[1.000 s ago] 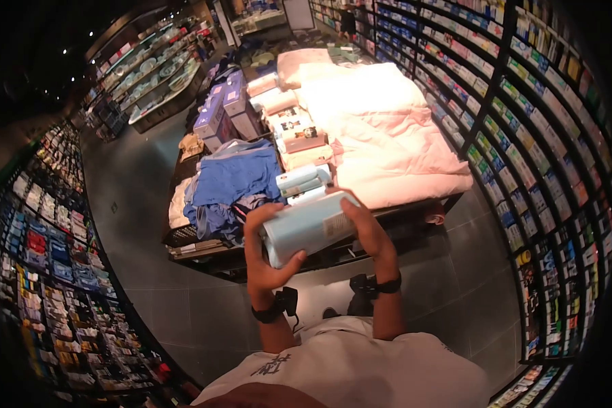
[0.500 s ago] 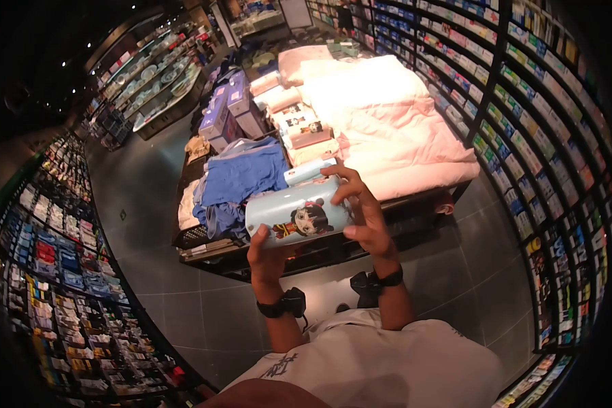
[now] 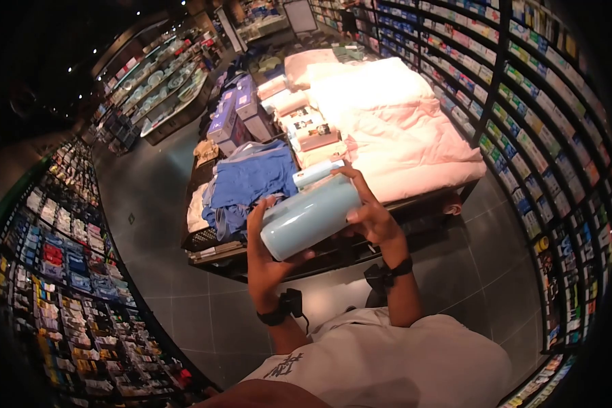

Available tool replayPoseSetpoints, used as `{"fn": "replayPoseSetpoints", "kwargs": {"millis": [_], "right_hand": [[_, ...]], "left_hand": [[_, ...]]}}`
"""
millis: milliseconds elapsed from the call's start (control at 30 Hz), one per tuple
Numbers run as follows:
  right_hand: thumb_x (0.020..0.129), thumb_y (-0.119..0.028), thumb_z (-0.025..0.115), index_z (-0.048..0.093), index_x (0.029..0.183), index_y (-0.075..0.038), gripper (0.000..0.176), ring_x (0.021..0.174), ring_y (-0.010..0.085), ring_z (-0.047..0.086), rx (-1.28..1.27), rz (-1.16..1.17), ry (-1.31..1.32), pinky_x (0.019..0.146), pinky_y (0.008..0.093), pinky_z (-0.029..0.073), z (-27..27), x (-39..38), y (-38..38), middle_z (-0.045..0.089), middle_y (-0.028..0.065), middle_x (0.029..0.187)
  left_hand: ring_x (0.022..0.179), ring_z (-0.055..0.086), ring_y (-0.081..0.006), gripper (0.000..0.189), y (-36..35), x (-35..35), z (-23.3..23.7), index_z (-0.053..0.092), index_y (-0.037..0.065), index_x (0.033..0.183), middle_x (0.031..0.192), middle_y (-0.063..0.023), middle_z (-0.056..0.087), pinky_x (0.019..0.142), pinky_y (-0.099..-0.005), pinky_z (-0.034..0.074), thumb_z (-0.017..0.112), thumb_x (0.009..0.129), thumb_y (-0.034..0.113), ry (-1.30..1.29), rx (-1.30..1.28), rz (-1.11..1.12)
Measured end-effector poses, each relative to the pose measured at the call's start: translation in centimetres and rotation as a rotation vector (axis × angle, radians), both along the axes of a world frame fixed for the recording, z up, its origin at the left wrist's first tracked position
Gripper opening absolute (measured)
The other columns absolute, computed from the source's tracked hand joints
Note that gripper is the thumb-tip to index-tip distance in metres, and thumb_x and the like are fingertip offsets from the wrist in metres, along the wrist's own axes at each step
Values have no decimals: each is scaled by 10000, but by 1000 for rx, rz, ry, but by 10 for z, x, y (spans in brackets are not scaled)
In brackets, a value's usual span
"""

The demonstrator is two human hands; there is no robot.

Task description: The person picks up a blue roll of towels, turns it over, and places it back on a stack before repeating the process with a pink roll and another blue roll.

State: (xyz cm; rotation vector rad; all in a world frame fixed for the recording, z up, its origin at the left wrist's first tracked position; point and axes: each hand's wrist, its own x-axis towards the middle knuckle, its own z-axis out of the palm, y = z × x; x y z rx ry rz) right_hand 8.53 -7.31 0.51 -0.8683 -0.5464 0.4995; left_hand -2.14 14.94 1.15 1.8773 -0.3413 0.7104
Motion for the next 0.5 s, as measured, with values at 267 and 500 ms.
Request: {"fn": "replayPoseSetpoints", "kwargs": {"millis": [267,500], "right_hand": [[537,37,621,516,1358,-156,850,1375,260,421,-118,-90,-496,1131,353,322,0,-14,-14,439,141,1461],[687,-98,714,600,1283,-135,608,1417,339,408,-30,-194,-811,1158,423,325,14,-5,-4,414,179,1532]], "left_hand": [[1466,378,-360,1704,12,-5,-4,-38,58,1656,1638,-245,197,1184,-481,368,764,434,935,172,-298,-198],[1400,449,-328,1418,7,-5,-17,26,57,1647,1555,-225,354,1150,-468,405,860,697,699,216,-544,-199]]}}
